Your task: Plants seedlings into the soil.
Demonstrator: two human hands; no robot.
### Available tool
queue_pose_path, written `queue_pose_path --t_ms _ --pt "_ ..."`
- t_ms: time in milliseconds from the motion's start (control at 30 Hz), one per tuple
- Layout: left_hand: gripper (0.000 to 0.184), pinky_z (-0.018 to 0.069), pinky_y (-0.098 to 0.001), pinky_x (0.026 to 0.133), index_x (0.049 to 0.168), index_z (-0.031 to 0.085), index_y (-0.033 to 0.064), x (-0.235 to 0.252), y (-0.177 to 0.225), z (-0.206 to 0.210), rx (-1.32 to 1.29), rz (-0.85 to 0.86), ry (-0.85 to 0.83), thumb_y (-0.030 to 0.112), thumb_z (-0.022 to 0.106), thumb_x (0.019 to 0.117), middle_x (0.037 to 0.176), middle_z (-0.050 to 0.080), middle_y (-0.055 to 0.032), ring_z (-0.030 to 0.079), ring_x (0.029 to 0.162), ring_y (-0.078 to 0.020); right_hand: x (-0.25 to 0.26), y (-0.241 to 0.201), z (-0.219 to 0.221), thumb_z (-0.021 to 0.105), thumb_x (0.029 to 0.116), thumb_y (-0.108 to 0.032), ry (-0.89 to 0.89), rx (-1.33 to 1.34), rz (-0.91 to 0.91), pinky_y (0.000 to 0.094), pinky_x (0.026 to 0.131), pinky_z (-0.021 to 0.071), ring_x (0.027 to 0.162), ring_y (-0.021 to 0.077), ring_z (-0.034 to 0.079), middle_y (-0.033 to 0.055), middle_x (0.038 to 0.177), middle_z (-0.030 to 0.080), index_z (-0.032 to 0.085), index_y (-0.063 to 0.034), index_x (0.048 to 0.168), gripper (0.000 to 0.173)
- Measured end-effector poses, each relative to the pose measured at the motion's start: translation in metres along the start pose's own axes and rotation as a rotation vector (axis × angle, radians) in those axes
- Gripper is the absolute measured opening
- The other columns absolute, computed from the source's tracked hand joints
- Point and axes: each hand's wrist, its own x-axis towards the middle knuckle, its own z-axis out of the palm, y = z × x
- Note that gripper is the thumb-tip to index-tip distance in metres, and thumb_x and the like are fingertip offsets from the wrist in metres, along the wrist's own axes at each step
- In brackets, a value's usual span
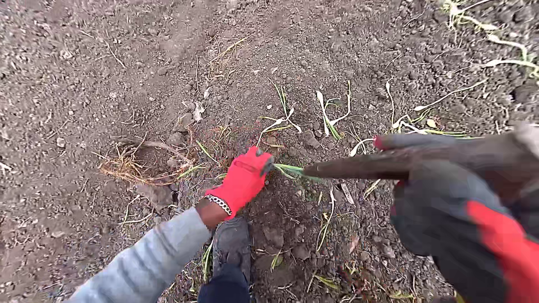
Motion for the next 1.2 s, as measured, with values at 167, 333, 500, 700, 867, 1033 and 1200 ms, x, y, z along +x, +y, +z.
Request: queue_pose_path --t_ms 167,333,500,700,867,1033,1200 --pt "0.018 0.0637 -0.0342 0.069 0.116 0.074 0.0128 -0.022 -0.004 -0.055 -0.523 -0.307 0.377 0.019 0.066 0.1009 0.094 0.076 0.0002 0.071 0.074 -0.0098 0.043 0.095 0.072 0.056 0.1028 -0.045 -0.070 -0.445 0.009 0.0454 0.043 0.0474 0.053 0.0226 0.058 0.0059 0.071 0.060 0.062 -0.0144 0.111 0.032" --pt "0.016 0.0576 -0.0527 0.087 0.102 0.075 0.0121 0.011 0.012 0.018 -0.289 -0.204 -0.051 0.024 0.066 0.0978 0.098 0.074 -0.0083 0.071 0.095 -0.0245 0.011 0.134 0.075 0.055 0.1016 -0.050 -0.043 -0.478 0.245 0.0491 0.062 0.0543 0.070 0.0218 0.065 0.0054 0.081 0.066 0.066 -0.0129 0.113 0.040" --pt "0.028 0.0542 -0.0595 0.095 0.123 0.073 0.0158 0.010 -0.006 0.017 0.031 -0.188 -0.201 0.031 0.057 0.1042 0.114 0.074 -0.0128 0.070 0.110 -0.0327 -0.062 0.109 0.028 0.058 0.0995 -0.045 0.024 -0.461 0.253 0.0376 0.060 0.0594 0.068 0.0113 0.068 0.0018 0.087 0.072 0.067 -0.0068 0.126 0.048" --pt "0.035 0.0498 -0.0663 0.099 0.129 0.068 0.0110 0.103 -0.033 0.000 0.060 -0.229 -0.013 0.032 0.063 0.1017 0.117 0.072 -0.0200 0.068 0.114 -0.0407 -0.072 0.118 0.018 0.058 0.0967 -0.055 0.115 -0.394 0.331 0.0354 0.062 0.0584 0.069 0.0091 0.067 -0.0029 0.082 0.070 0.070 -0.0137 0.116 0.047" --pt "0.025 0.0494 -0.0648 0.100 0.123 0.073 0.0110 0.037 -0.027 -0.027 -0.075 -0.176 0.110 0.020 0.061 0.1033 0.116 0.073 -0.0159 0.068 0.112 -0.0354 -0.056 -0.014 -0.053 0.059 0.1039 -0.032 0.320 0.040 -0.046 0.0186 0.038 0.0448 0.045 -0.0011 0.048 -0.0130 0.065 0.057 0.067 -0.0227 0.119 0.019" --pt "0.024 0.0513 -0.0658 0.083 0.113 0.076 0.0105 0.022 0.037 -0.082 0.192 0.112 0.316 0.024 0.061 0.1003 0.112 0.067 -0.0230 0.066 0.104 -0.0437 0.011 0.116 0.010 0.058 0.1023 -0.038 0.168 -0.459 0.196 0.0508 0.054 0.0537 0.064 0.0251 0.065 0.0087 0.077 0.065 0.063 -0.0105 0.107 0.028" --pt "0.022 0.0496 -0.0646 0.090 0.104 0.075 0.0112 0.050 0.118 0.032 0.449 0.300 -0.331 0.027 0.072 0.0894 0.114 0.068 -0.0202 0.064 0.108 -0.0427 -0.054 0.131 -0.022 0.054 0.1035 -0.050 0.193 -0.255 0.374 0.0429 0.044 0.0501 0.053 0.0212 0.059 0.0053 0.073 0.063 0.065 -0.0184 0.117 0.037"
